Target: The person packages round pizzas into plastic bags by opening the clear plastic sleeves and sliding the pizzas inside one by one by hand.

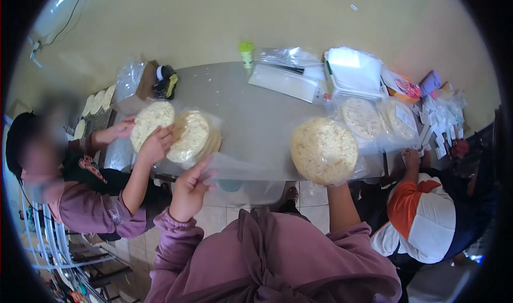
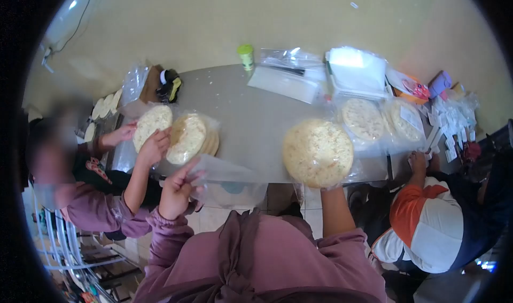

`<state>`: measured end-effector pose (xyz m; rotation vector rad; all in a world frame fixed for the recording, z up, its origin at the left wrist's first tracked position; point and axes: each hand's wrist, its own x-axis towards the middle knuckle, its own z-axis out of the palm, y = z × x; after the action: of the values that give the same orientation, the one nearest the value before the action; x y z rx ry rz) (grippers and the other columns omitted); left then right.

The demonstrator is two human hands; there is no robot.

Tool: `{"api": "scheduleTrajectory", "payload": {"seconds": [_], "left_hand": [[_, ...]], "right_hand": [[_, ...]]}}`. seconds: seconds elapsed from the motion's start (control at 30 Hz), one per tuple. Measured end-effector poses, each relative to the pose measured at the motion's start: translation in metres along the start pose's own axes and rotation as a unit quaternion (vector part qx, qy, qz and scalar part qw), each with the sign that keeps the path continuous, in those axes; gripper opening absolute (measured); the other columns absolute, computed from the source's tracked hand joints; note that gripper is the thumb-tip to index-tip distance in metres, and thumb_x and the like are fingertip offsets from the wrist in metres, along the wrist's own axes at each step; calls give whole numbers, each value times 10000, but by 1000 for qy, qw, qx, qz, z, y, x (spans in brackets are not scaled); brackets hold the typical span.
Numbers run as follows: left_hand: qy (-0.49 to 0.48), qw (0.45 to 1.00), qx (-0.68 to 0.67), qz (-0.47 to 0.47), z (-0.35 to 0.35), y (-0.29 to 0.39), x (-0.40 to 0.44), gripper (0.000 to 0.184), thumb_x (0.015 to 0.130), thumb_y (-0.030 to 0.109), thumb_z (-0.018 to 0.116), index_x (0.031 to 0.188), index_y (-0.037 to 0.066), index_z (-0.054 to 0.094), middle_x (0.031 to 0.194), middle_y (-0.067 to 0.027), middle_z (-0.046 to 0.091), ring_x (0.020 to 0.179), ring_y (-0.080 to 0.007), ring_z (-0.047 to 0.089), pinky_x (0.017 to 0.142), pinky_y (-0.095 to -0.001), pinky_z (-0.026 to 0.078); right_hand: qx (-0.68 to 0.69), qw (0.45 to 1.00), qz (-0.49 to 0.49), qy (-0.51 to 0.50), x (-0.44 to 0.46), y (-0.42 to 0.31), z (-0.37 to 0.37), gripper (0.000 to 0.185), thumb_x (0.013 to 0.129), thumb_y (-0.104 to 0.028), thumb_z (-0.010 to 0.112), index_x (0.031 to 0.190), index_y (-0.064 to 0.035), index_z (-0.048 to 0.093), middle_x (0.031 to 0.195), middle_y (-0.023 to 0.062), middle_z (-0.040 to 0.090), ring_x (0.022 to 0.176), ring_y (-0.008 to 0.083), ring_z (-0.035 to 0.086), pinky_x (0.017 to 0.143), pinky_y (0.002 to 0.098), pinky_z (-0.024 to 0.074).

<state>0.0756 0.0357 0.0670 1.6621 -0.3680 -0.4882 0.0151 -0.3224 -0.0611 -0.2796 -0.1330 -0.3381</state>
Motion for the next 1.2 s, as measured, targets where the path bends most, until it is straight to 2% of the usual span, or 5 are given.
{"api": "scheduleTrajectory", "payload": {"seconds": [0.23, 0.4, 0.63, 0.87, 1.2], "left_hand": [[51, 984, 112, 126, 64, 33, 104, 624, 720, -184, 334, 1303, 30, 393, 1321, -157, 414, 1129, -269, 514, 812, -307, 488], [82, 852, 423, 298, 110, -4, 193, 684, 678, -144, 409, 1331, 52, 342, 1376, -184, 319, 1092, -370, 492, 900, -350, 434], [-10, 871, 481, 100, 153, -34, 243, 712, 685, -103, 420, 1359, 74, 273, 1428, -96, 259, 1031, -345, 526, 837, -392, 450], [-86, 852, 504, 111, 156, -29, 235, 658, 717, -47, 430, 1348, 80, 295, 1427, -86, 264, 972, -346, 553, 803, -402, 467], [-118, 838, 489, 212, 133, -60, 191, 565, 725, -37, 433, 1269, 115, 428, 1316, -107, 433, 1035, -320, 533, 853, -363, 462]], "right_hand": [[-66, 994, -19, 82, -10, -64, -29, 578, 864, -467, 463, 1314, -111, 384, 1323, 125, 420, 1189, 297, 434, 949, 466, 414], [-52, 994, 36, 91, 1, -86, -10, 579, 868, -467, 457, 1314, -106, 382, 1324, 125, 419, 1190, 290, 435, 948, 464, 417], [-24, 981, 139, 132, 9, -88, -8, 571, 880, -461, 435, 1317, -99, 377, 1322, 124, 422, 1186, 284, 442, 943, 461, 422], [90, 934, 316, 139, 19, -40, -48, 522, 912, -424, 379, 1328, -111, 365, 1317, 118, 436, 1156, 262, 480, 932, 438, 433], [179, 952, 234, 80, 51, -1, -43, 553, 911, -468, 326, 1326, -105, 362, 1331, 117, 423, 1188, 279, 446, 964, 430, 402]]}}
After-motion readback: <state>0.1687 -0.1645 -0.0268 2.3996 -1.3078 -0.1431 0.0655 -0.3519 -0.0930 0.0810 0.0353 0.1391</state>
